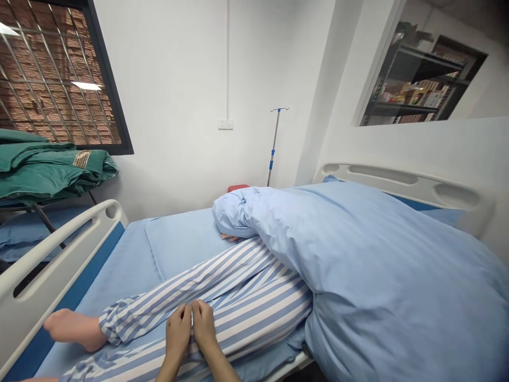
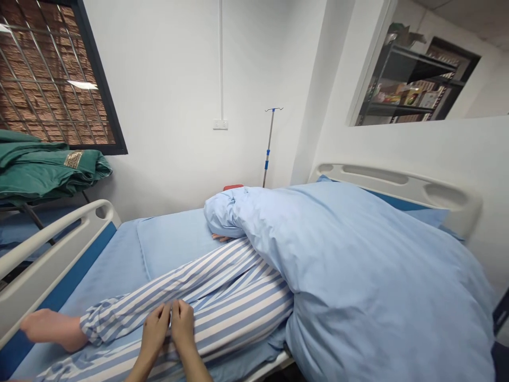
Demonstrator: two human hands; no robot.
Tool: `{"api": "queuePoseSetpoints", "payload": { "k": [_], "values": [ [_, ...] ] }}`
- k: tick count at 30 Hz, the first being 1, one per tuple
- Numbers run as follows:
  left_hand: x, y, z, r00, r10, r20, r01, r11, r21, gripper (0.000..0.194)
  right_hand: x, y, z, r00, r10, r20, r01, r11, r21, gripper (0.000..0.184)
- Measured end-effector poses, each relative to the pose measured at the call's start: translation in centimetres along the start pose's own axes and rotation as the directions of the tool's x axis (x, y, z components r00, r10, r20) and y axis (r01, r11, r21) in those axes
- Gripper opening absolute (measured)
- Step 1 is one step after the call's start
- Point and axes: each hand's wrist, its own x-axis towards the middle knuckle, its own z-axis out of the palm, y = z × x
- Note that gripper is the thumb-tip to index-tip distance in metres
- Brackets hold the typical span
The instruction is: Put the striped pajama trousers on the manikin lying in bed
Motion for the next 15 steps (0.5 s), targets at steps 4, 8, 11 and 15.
{"api": "queuePoseSetpoints", "payload": {
  "k": [4, 8, 11, 15],
  "values": [
    [0.0, 3.0, 1.2, 0.999, -0.014, -0.047, 0.002, 0.970, -0.242, 0.039, 0.4, -0.1, -0.2, 1.000, 0.014, -0.016, -0.012, 0.995, 0.102, 0.041],
    [-0.4, 1.7, 2.6, 0.989, -0.108, -0.105, 0.086, 0.977, -0.193, 0.036, 0.6, 0.3, -0.1, 0.995, 0.057, -0.087, -0.046, 0.992, 0.119, 0.039],
    [-0.5, -0.5, 3.3, 0.990, -0.117, -0.085, 0.113, 0.992, -0.050, 0.034, 0.8, 0.7, -0.1, 0.987, 0.106, -0.124, -0.087, 0.985, 0.146, 0.039],
    [-0.5, -1.3, 3.4, 0.995, -0.084, -0.045, 0.085, 0.996, 0.010, 0.033, 0.9, 0.6, -0.2, 0.989, 0.106, -0.102, -0.088, 0.982, 0.167, 0.040]
  ]
}}
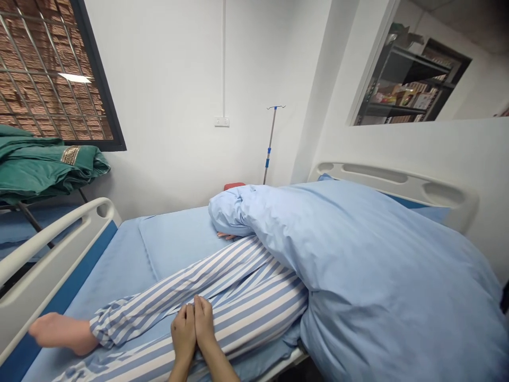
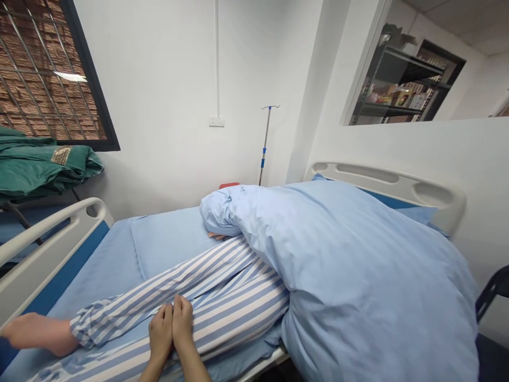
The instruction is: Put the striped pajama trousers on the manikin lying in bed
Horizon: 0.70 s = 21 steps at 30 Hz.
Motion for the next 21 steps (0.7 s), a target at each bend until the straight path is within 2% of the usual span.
{"api": "queuePoseSetpoints", "payload": {
  "k": [3, 8, 13, 16, 21],
  "values": [
    [0.1, 0.3, 0.0, 1.000, -0.001, 0.001, 0.001, 0.999, 0.039, 0.033, 0.1, -0.4, -0.1, 1.000, -0.012, 0.029, 0.013, 1.000, -0.019, 0.041],
    [0.2, 0.1, 0.2, 0.999, 0.036, 0.015, -0.038, 0.995, 0.097, 0.032, 0.8, -2.4, -0.9, 0.993, -0.066, 0.102, 0.082, 0.984, -0.160, 0.042],
    [0.0, 0.1, 0.3, 0.996, 0.064, 0.062, -0.074, 0.983, 0.170, 0.031, 1.4, -5.1, -2.9, 0.947, -0.213, 0.242, 0.285, 0.901, -0.325, 0.042],
    [0.0, 0.2, 0.4, 0.992, 0.101, 0.077, -0.116, 0.968, 0.223, 0.030, 1.1, -4.5, -3.9, 0.944, -0.213, 0.251, 0.298, 0.876, -0.378, 0.043],
    [0.0, -0.1, 0.8, 0.981, 0.158, 0.111, -0.185, 0.932, 0.311, 0.031, 0.5, -1.4, -4.8, 0.945, -0.202, 0.257, 0.298, 0.856, -0.422, 0.040]
  ]
}}
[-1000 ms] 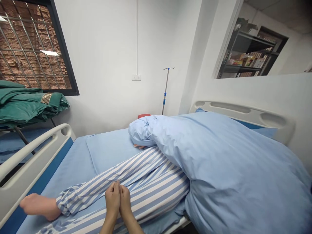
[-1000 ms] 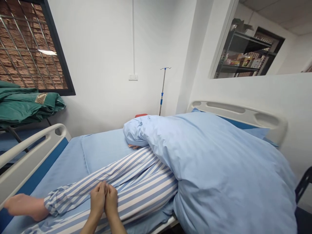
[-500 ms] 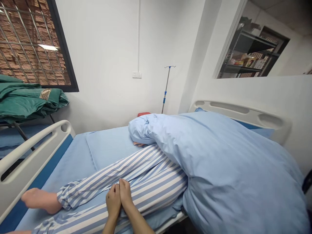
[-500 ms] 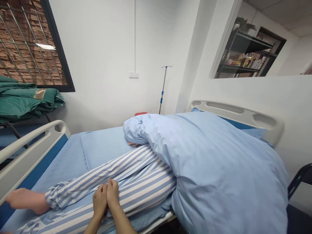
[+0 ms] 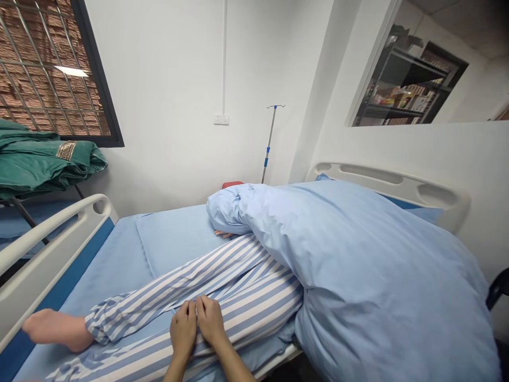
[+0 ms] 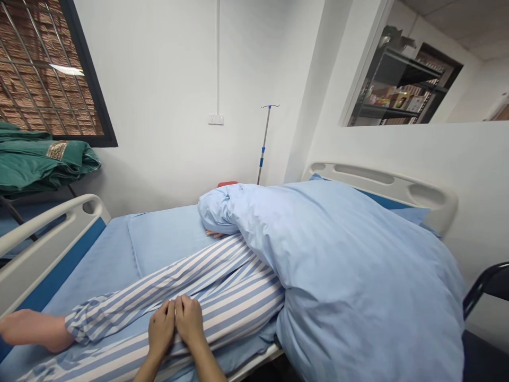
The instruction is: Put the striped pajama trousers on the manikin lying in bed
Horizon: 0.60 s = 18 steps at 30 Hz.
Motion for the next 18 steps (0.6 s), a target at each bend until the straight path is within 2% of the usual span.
{"api": "queuePoseSetpoints", "payload": {
  "k": [4, 6, 9, 12, 14, 16, 18],
  "values": [
    [0.0, -0.1, 0.3, 1.000, 0.020, 0.013, -0.020, 0.999, 0.048, 0.028, 0.1, 0.9, 0.2, 0.996, 0.080, -0.049, -0.073, 0.990, 0.123, 0.042],
    [0.1, 0.0, 0.3, 1.000, 0.011, 0.025, -0.011, 1.000, 0.004, 0.028, 0.4, 1.0, 0.2, 0.993, 0.103, -0.052, -0.091, 0.978, 0.189, 0.042],
    [0.6, 1.4, -0.1, 0.999, -0.045, 0.027, 0.050, 0.977, -0.209, 0.033, 0.6, 1.1, 0.1, 0.988, 0.140, -0.062, -0.118, 0.955, 0.272, 0.041],
    [1.3, 4.0, -0.9, 0.998, -0.065, -0.002, 0.056, 0.876, -0.479, 0.036, 0.9, 1.2, -0.1, 0.987, 0.150, -0.058, -0.118, 0.919, 0.376, 0.041],
    [1.5, 5.6, -1.2, 0.996, -0.085, -0.030, 0.050, 0.797, -0.602, 0.037, 1.1, 1.2, -0.2, 0.987, 0.152, -0.048, -0.114, 0.884, 0.454, 0.041],
    [1.5, 6.3, -0.8, 0.992, -0.118, -0.050, 0.059, 0.765, -0.641, 0.037, 1.2, 1.3, -0.4, 0.983, 0.178, -0.037, -0.131, 0.838, 0.529, 0.040],
    [1.0, 5.9, 0.3, 0.990, -0.128, -0.058, 0.070, 0.808, -0.585, 0.037, 1.3, 1.4, -0.4, 0.975, 0.220, -0.035, -0.158, 0.795, 0.586, 0.038]
  ]
}}
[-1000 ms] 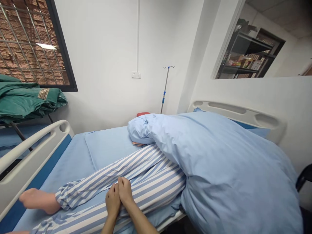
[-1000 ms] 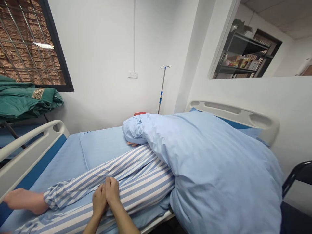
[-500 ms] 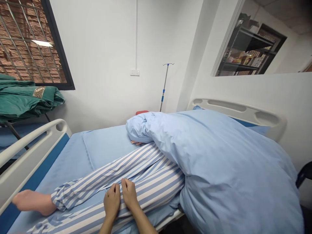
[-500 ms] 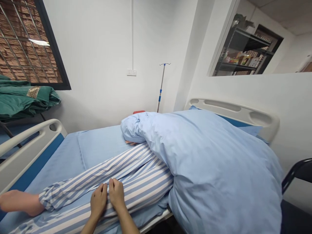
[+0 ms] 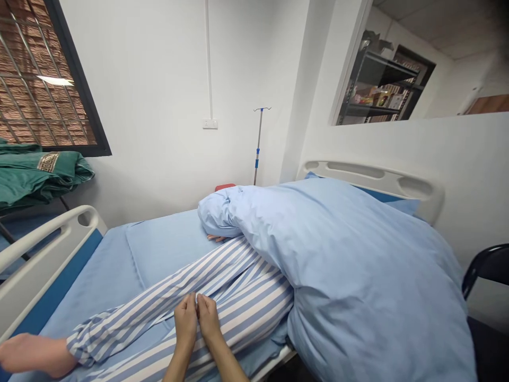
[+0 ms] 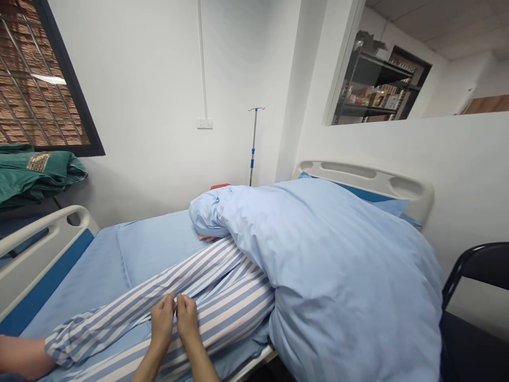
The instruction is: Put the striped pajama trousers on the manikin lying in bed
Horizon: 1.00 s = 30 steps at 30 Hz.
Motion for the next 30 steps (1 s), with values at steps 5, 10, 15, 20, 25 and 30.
{"api": "queuePoseSetpoints", "payload": {
  "k": [5, 10, 15, 20, 25, 30],
  "values": [
    [-1.0, -4.5, 0.9, 0.981, 0.183, 0.066, -0.194, 0.893, 0.407, 0.025, 0.1, 0.5, -0.1, 0.993, 0.026, -0.112, -0.028, 1.000, -0.011, 0.037],
    [-1.0, -4.7, 0.9, 0.977, 0.186, 0.107, -0.214, 0.805, 0.554, 0.023, 0.3, 0.9, 0.2, 0.993, 0.011, -0.117, -0.016, 0.999, -0.044, 0.038],
    [-1.1, -3.3, 0.5, 0.986, 0.113, 0.123, -0.163, 0.817, 0.554, 0.023, 0.6, 0.1, -0.1, 0.997, -0.013, -0.079, -0.002, 0.984, -0.178, 0.039],
    [-1.2, -2.8, 0.4, 0.986, 0.037, 0.165, -0.107, 0.893, 0.438, 0.028, 0.8, -3.7, -1.3, 0.986, -0.129, 0.101, 0.160, 0.890, -0.427, 0.042],
    [-1.2, -3.1, 0.7, 0.986, 0.049, 0.158, -0.113, 0.896, 0.429, 0.033, 0.7, -4.8, -2.7, 0.975, -0.174, 0.135, 0.218, 0.844, -0.491, 0.045],
    [-1.2, -3.3, 0.9, 0.982, 0.102, 0.156, -0.163, 0.875, 0.456, 0.031, -0.3, -1.7, -3.5, 0.973, -0.206, 0.104, 0.227, 0.768, -0.599, 0.042]
  ]
}}
